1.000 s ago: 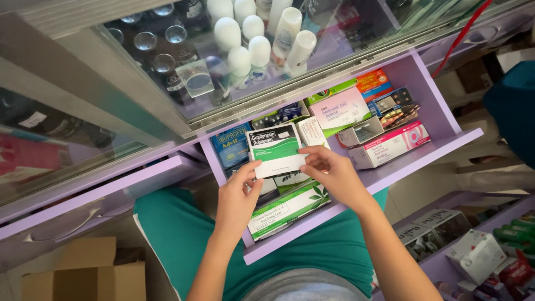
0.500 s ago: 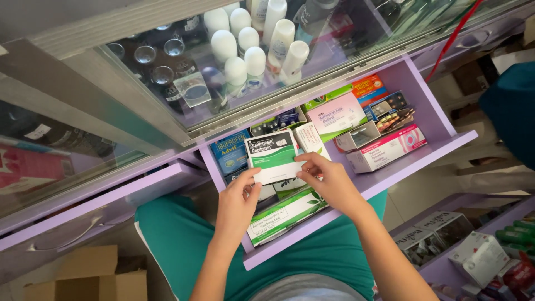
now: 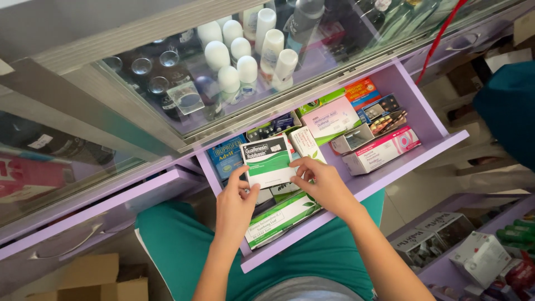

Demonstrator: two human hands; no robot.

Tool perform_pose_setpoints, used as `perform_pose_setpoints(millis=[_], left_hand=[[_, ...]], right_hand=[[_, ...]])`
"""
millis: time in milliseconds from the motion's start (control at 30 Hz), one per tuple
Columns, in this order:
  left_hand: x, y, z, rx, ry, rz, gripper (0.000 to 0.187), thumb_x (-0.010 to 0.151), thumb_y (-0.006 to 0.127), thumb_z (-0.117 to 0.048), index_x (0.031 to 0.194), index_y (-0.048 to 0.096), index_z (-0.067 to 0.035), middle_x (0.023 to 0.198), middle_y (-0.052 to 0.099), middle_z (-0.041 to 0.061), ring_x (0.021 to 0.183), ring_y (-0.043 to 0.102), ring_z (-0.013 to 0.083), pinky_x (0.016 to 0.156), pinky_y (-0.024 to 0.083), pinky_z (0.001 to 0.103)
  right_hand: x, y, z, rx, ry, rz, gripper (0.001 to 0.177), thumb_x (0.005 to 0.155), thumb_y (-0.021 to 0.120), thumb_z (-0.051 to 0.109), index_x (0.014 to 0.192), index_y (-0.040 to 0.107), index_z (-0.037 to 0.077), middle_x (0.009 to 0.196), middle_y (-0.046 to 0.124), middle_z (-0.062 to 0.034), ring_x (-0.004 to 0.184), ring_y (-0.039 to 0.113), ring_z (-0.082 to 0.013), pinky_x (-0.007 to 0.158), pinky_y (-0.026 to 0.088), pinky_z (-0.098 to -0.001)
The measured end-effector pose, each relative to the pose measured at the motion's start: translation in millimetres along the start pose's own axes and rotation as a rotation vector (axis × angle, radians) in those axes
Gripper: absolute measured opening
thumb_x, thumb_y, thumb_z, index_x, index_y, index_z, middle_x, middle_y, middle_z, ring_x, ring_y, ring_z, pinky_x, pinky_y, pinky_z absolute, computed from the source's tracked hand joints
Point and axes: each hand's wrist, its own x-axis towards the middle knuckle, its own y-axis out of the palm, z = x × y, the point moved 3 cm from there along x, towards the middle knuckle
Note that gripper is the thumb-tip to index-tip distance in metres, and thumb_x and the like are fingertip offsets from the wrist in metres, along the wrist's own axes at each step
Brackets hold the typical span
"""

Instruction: The person organizes medicine boxes in a purple drawer, picking up a box from the floor and placing it inside. They open a box to reveal blister packs of pills, then close it and arrange the boxes neatly within the drawer.

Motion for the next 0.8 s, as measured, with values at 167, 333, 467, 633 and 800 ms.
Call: perform_pose_setpoints(millis=[167, 333, 467, 633, 800], left_hand=[[3.9, 1.8, 5.4, 0.033, 0.000, 0.000, 0.043, 0.085, 0.076, -0.012, 0.127, 0.063, -0.010, 0.079, 0.070, 0.008, 0.064, 0.065, 0.0179, 0.063, 0.055, 0.035], [4.9, 2.2, 2.5, 0.060, -0.011, 0.017, 0.042, 0.086, 0.074, -0.011, 0.126, 0.063, -0.010, 0.079, 0.070, 0.009, 0.065, 0.066, 0.0198, 0.064, 0.055, 0.037], [3.1, 1.7, -1.8, 0.117, 0.008, 0.006, 0.042, 0.087, 0.073, -0.011, 0.127, 0.061, -0.009, 0.081, 0.067, 0.010, 0.068, 0.067, 0.0232, 0.067, 0.055, 0.040], [3.0, 7.5, 6.6, 0.146, 0.031, -0.022, 0.042, 0.088, 0.072, -0.011, 0.128, 0.060, -0.010, 0.083, 0.065, 0.010, 0.071, 0.067, 0.0264, 0.069, 0.054, 0.043], [0.6, 7.6, 3.5, 0.172, 0.042, -0.035, 0.042, 0.090, 0.071, -0.011, 0.130, 0.059, -0.011, 0.089, 0.065, 0.012, 0.075, 0.069, 0.0298, 0.072, 0.055, 0.045]], right_hand=[[-1.6, -1.6, -5.8, -0.028, 0.042, -0.002, 0.030, 0.086, 0.078, 0.016, 0.114, 0.071, 0.008, 0.078, 0.070, -0.0021, 0.065, 0.058, -0.0122, 0.062, 0.052, -0.0294], [-2.4, -1.5, -3.2, -0.029, 0.055, 0.003, 0.030, 0.086, 0.078, 0.017, 0.113, 0.071, 0.008, 0.077, 0.071, -0.0010, 0.062, 0.057, -0.0111, 0.059, 0.051, -0.0295], [-1.6, -0.7, -1.1, -0.048, 0.065, 0.010, 0.029, 0.085, 0.078, 0.017, 0.113, 0.071, 0.008, 0.077, 0.070, -0.0016, 0.059, 0.052, -0.0130, 0.055, 0.047, -0.0318], [1.4, 2.3, -4.3, -0.081, 0.057, 0.005, 0.028, 0.085, 0.078, 0.017, 0.110, 0.071, 0.009, 0.076, 0.070, -0.0009, 0.059, 0.053, -0.0125, 0.056, 0.047, -0.0313], [2.0, 2.6, -3.0, -0.077, 0.064, 0.001, 0.028, 0.083, 0.078, 0.017, 0.109, 0.070, 0.009, 0.075, 0.070, -0.0003, 0.060, 0.054, -0.0134, 0.057, 0.048, -0.0316]])
